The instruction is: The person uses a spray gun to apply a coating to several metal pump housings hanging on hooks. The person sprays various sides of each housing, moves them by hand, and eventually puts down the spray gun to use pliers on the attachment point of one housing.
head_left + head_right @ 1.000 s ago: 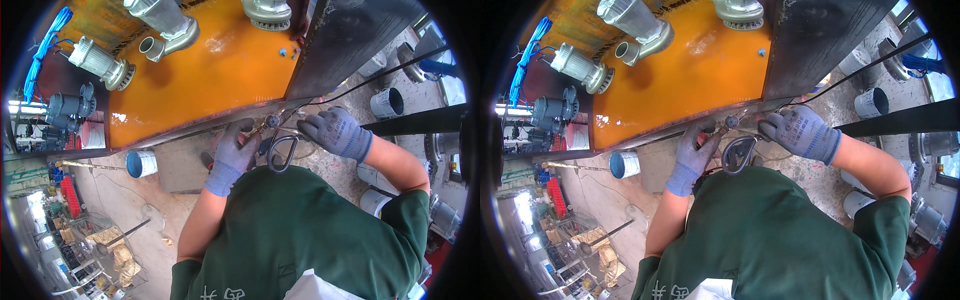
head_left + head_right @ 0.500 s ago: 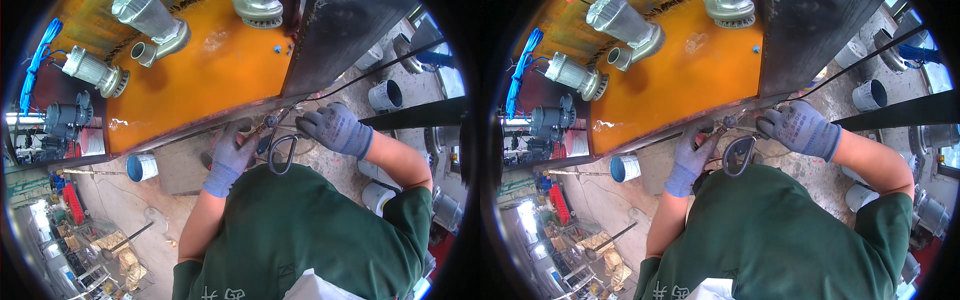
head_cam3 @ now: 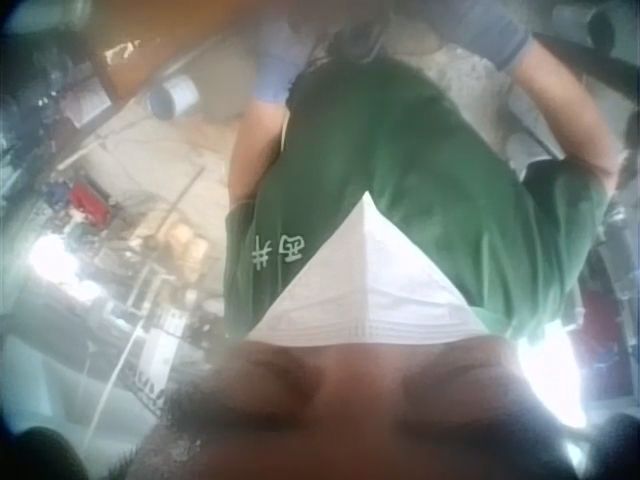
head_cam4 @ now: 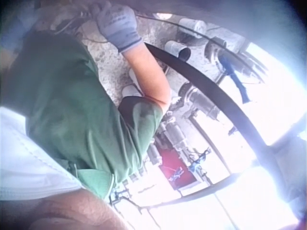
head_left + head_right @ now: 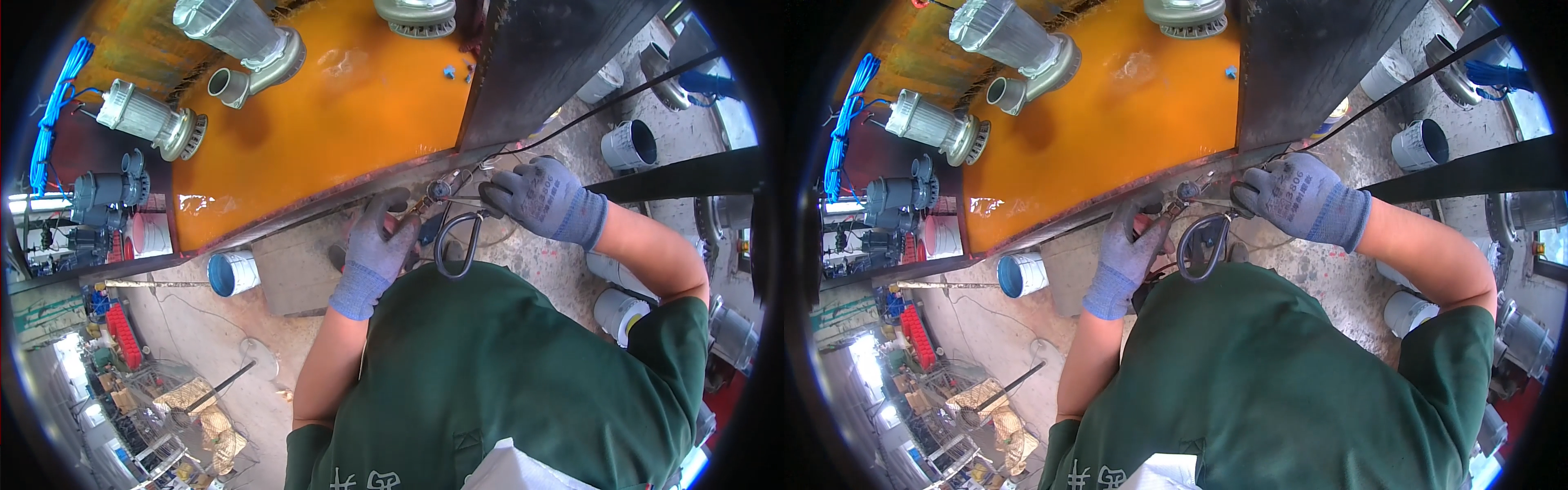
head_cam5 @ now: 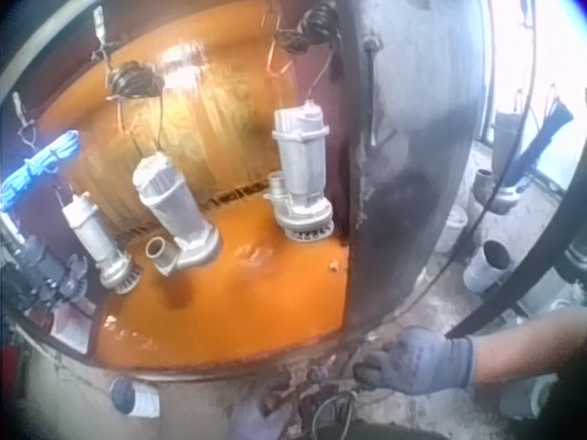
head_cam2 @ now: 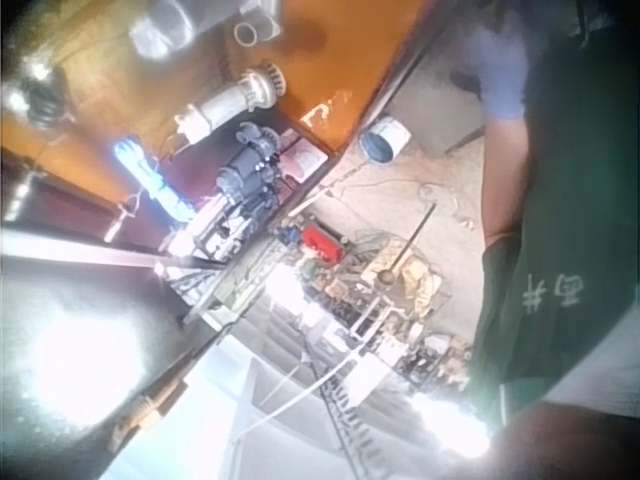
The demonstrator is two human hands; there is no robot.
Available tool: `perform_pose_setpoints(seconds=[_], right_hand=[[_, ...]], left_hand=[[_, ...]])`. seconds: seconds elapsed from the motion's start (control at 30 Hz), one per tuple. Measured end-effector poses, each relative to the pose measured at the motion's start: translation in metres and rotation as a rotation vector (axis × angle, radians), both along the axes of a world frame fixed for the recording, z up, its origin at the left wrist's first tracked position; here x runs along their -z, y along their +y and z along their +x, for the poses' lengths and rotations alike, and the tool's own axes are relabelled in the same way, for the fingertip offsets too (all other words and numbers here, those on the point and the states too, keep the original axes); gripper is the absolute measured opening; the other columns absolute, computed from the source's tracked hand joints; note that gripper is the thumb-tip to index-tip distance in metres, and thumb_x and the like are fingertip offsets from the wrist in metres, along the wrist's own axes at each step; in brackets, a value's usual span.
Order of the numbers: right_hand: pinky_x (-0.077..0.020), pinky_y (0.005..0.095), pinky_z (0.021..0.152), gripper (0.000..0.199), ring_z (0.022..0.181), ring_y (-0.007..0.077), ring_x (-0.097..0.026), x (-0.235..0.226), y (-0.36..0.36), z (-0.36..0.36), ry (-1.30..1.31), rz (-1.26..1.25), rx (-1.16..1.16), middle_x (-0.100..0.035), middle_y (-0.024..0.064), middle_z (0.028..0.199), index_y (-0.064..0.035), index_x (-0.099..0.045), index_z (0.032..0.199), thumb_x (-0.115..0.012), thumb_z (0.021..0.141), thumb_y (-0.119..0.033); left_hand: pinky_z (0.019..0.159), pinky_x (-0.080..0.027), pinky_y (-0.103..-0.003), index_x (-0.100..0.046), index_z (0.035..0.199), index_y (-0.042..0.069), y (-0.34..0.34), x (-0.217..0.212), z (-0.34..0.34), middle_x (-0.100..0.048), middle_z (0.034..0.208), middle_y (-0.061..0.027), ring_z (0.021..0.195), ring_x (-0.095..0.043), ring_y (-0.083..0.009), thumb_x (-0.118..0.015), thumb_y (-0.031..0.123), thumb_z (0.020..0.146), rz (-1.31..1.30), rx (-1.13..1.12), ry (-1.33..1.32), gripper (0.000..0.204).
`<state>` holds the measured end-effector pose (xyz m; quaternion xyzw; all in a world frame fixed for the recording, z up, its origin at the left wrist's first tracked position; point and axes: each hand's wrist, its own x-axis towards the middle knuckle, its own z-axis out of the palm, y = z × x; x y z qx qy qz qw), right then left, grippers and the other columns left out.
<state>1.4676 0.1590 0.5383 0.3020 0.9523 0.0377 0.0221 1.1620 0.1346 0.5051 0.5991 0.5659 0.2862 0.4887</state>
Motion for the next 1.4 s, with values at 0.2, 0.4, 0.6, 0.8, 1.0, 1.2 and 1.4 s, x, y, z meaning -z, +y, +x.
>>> perform_pose_setpoints(seconds=[0.2, 0.4, 0.6, 0.8, 1.0, 1.2, 1.4], right_hand=[[-0.0552, 0.0387, 0.075, 0.042, 0.091, 0.0262, -0.073, 0.004, 0.004, 0.0, 0.124, -0.14, 0.037, -0.067, 0.0102, 0.118, -0.009, -0.065, 0.13, -0.063, 0.09, -0.021], [-0.0549, 0.0399, 0.075, 0.042, 0.092, 0.0271, -0.073, 0.005, 0.007, 0.001, 0.132, -0.194, 0.071, -0.067, 0.0109, 0.12, -0.0082, -0.065, 0.131, -0.064, 0.092, -0.023], [-0.0544, 0.0397, 0.074, 0.041, 0.092, 0.026, -0.073, 0.005, 0.01, 0.004, 0.139, -0.201, 0.053, -0.067, 0.0107, 0.122, -0.0085, -0.065, 0.13, -0.065, 0.092, -0.023], [-0.054, 0.0384, 0.076, 0.044, 0.09, 0.0255, -0.073, 0.012, 0.01, 0.01, 0.069, -0.151, 0.113, -0.066, 0.012, 0.123, -0.0083, -0.064, 0.133, -0.065, 0.092, -0.024], [-0.0532, 0.0381, 0.074, 0.046, 0.086, 0.0248, -0.072, 0.01, 0.002, 0.014, 0.14, -0.103, 0.1, -0.066, 0.0103, 0.12, -0.0081, -0.063, 0.134, -0.064, 0.091, -0.025], [-0.0527, 0.0381, 0.071, 0.042, 0.083, 0.0247, -0.071, 0.006, -0.002, 0.012, 0.034, -0.167, 0.107, -0.066, 0.0107, 0.121, -0.0082, -0.063, 0.132, -0.06, 0.092, -0.023], [-0.0519, 0.0374, 0.067, 0.046, 0.079, 0.0249, -0.071, 0.008, -0.005, 0.01, 0.008, -0.054, 0.052, -0.065, 0.0128, 0.121, -0.0083, -0.062, 0.135, -0.059, 0.091, -0.022]], left_hand=[[0.071, -0.058, -0.035, -0.065, 0.127, 0.006, 0.002, 0.0, -0.001, -0.075, 0.09, -0.0141, 0.071, -0.075, -0.0204, -0.072, 0.01, 0.094, 0.101, -0.012, 0.076, 0.034], [0.074, -0.058, -0.038, -0.067, 0.127, 0.006, 0.007, 0.006, -0.005, -0.074, 0.104, -0.0143, 0.075, -0.072, -0.024, -0.074, 0.011, 0.091, 0.258, 0.035, 0.193, 0.037], [0.076, -0.057, -0.039, -0.068, 0.126, 0.007, 0.01, 0.006, -0.003, -0.073, 0.105, -0.0153, 0.077, -0.067, -0.0262, -0.074, 0.012, 0.09, 0.239, 0.024, 0.234, 0.036], [0.075, -0.057, -0.04, -0.068, 0.126, 0.007, 0.015, 0.006, 0.0, -0.073, 0.103, -0.0158, 0.075, -0.065, -0.0283, -0.075, 0.013, 0.089, 0.331, 0.059, 0.274, 0.037], [0.074, -0.058, -0.04, -0.066, 0.129, 0.006, 0.016, 0.008, 0.003, -0.072, 0.102, -0.0169, 0.077, -0.068, -0.0259, -0.074, 0.012, 0.091, 0.052, 0.022, 0.158, 0.039], [0.07, -0.059, -0.037, -0.065, 0.131, 0.004, 0.017, 0.01, 0.003, -0.071, 0.106, -0.0178, 0.072, -0.072, -0.0228, -0.072, 0.007, 0.092, 0.206, 0.079, 0.254, 0.04], [0.063, -0.058, -0.034, -0.064, 0.13, 0.002, 0.012, 0.004, 0.008, -0.07, 0.103, -0.0175, 0.064, -0.069, -0.0199, -0.072, 0.007, 0.092, 0.155, 0.052, 0.16, 0.039]])
